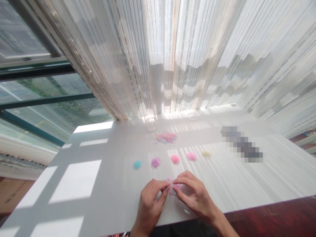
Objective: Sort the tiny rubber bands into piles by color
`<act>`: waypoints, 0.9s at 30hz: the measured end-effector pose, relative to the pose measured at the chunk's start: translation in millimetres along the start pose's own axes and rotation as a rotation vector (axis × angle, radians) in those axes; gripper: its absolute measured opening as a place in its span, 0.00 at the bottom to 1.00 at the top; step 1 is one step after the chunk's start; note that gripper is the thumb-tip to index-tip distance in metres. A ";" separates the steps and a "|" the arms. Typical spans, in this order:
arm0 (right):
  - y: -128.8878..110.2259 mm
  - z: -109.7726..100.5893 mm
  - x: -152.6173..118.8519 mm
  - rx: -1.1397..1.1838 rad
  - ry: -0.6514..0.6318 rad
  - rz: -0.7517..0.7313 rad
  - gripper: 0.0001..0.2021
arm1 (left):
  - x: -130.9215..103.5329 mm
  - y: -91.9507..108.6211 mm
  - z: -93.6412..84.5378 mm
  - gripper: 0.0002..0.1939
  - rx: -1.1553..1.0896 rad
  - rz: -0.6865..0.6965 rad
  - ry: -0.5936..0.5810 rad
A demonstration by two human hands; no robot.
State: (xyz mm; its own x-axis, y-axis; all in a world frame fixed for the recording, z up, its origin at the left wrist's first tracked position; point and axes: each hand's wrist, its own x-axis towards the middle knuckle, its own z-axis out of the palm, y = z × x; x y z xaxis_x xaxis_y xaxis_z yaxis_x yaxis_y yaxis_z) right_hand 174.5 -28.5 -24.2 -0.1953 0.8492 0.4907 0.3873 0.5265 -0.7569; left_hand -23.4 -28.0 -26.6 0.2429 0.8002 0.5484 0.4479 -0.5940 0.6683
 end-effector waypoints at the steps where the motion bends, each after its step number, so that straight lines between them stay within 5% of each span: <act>1: -0.2 0.0 0.1 0.003 0.002 -0.005 0.06 | -0.1 0.0 0.0 0.05 0.003 0.001 -0.001; 27: -1.4 0.1 0.5 -0.038 0.029 0.001 0.06 | 0.4 2.2 1.5 0.03 0.046 -0.012 -0.032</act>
State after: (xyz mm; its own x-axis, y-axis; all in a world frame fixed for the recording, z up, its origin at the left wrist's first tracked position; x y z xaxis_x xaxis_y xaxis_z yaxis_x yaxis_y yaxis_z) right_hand 173.9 -28.8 -22.9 -0.1691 0.8476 0.5030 0.4214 0.5235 -0.7405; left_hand -20.9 -28.9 -25.7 0.2638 0.8099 0.5239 0.4898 -0.5804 0.6506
